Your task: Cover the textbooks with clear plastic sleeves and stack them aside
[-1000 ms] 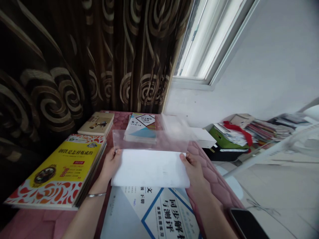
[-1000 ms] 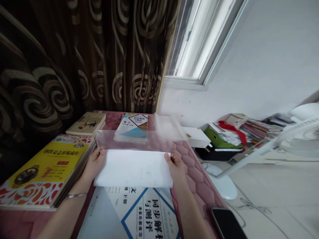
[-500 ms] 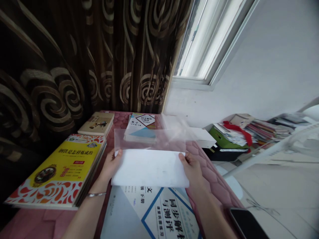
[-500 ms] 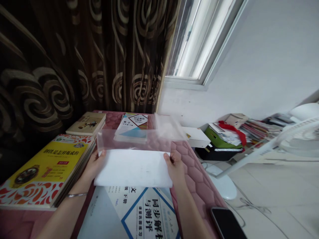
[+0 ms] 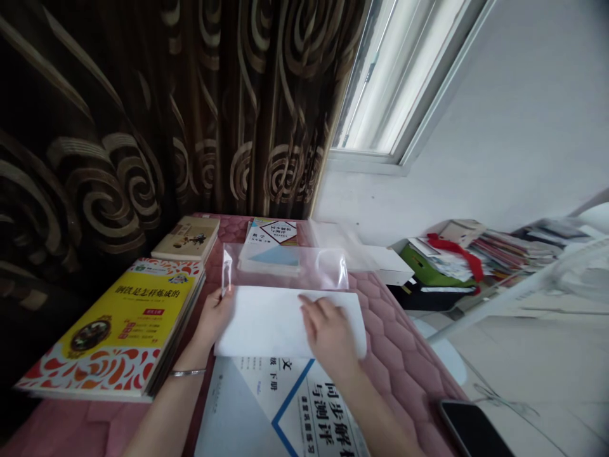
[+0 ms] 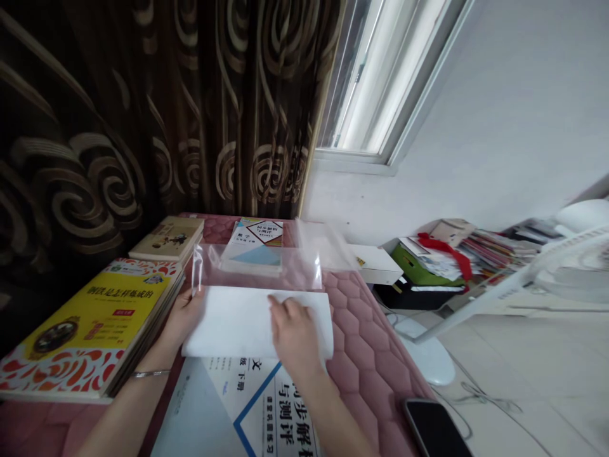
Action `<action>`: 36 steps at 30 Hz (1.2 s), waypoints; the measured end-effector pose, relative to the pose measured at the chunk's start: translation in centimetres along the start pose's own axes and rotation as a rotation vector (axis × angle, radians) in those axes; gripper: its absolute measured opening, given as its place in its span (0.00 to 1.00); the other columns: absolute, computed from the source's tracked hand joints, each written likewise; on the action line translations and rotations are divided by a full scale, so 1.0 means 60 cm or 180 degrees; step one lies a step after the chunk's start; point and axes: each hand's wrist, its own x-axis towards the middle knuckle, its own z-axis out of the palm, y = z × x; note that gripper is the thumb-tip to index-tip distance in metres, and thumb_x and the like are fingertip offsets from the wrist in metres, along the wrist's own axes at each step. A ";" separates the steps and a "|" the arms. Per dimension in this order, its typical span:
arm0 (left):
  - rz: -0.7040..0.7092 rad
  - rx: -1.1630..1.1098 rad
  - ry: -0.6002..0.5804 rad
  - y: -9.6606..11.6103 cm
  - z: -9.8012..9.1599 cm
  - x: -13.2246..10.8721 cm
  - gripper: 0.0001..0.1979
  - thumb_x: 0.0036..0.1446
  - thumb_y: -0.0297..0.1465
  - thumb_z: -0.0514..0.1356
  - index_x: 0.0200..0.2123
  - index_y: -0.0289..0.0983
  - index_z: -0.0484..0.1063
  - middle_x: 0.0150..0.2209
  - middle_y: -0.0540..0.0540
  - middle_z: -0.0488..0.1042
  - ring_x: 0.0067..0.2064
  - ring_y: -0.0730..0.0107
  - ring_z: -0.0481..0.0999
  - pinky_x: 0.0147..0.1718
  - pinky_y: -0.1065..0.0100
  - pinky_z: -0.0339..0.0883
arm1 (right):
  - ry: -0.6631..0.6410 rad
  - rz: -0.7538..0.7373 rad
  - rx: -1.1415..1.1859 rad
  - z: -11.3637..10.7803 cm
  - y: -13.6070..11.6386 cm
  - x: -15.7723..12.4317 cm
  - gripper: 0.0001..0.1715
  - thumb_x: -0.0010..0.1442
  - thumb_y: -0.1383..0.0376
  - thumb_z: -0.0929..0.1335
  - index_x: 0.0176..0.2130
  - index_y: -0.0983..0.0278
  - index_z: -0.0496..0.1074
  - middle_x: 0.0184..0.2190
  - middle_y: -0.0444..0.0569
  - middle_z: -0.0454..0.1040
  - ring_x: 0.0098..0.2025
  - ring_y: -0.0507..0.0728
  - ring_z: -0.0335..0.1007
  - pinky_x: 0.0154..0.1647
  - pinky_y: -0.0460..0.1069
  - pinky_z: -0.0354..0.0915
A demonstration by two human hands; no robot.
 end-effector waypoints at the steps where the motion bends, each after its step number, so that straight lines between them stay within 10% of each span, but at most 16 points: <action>1: 0.0013 0.0000 -0.0010 0.001 0.000 0.000 0.18 0.46 0.46 0.62 0.22 0.36 0.70 0.20 0.52 0.67 0.23 0.73 0.63 0.21 0.73 0.57 | -0.0174 -0.0274 0.0025 0.005 -0.021 0.001 0.21 0.67 0.67 0.59 0.54 0.60 0.72 0.34 0.51 0.73 0.34 0.57 0.68 0.38 0.53 0.60; 9: 0.0259 0.0076 -0.0063 0.015 -0.002 -0.006 0.20 0.46 0.48 0.62 0.20 0.37 0.69 0.19 0.52 0.65 0.23 0.74 0.60 0.21 0.73 0.55 | -0.0586 -0.0181 -0.0194 0.039 -0.076 0.031 0.26 0.68 0.66 0.56 0.63 0.66 0.61 0.30 0.52 0.77 0.31 0.59 0.72 0.34 0.53 0.63; 23: 0.0148 0.0035 0.0045 0.016 -0.002 -0.005 0.19 0.46 0.47 0.62 0.20 0.37 0.69 0.19 0.52 0.64 0.24 0.74 0.60 0.22 0.73 0.56 | -0.0183 0.0823 -0.0472 0.024 0.062 -0.014 0.27 0.69 0.57 0.56 0.61 0.60 0.66 0.33 0.55 0.69 0.33 0.61 0.66 0.35 0.55 0.62; 31: 0.0079 -0.0081 0.0054 0.005 -0.005 -0.001 0.19 0.44 0.46 0.64 0.20 0.37 0.68 0.19 0.53 0.65 0.24 0.74 0.61 0.23 0.74 0.58 | 0.0244 0.1369 0.1281 0.029 0.121 -0.010 0.26 0.63 0.51 0.60 0.54 0.56 0.72 0.51 0.56 0.68 0.54 0.67 0.62 0.51 0.62 0.63; 36: 0.0118 -0.0049 0.0051 0.004 -0.005 -0.003 0.19 0.45 0.47 0.63 0.20 0.37 0.69 0.19 0.53 0.64 0.24 0.74 0.61 0.22 0.74 0.58 | 0.0158 0.2280 0.2980 0.022 0.129 -0.009 0.24 0.53 0.49 0.69 0.45 0.59 0.76 0.37 0.49 0.77 0.38 0.62 0.71 0.36 0.54 0.66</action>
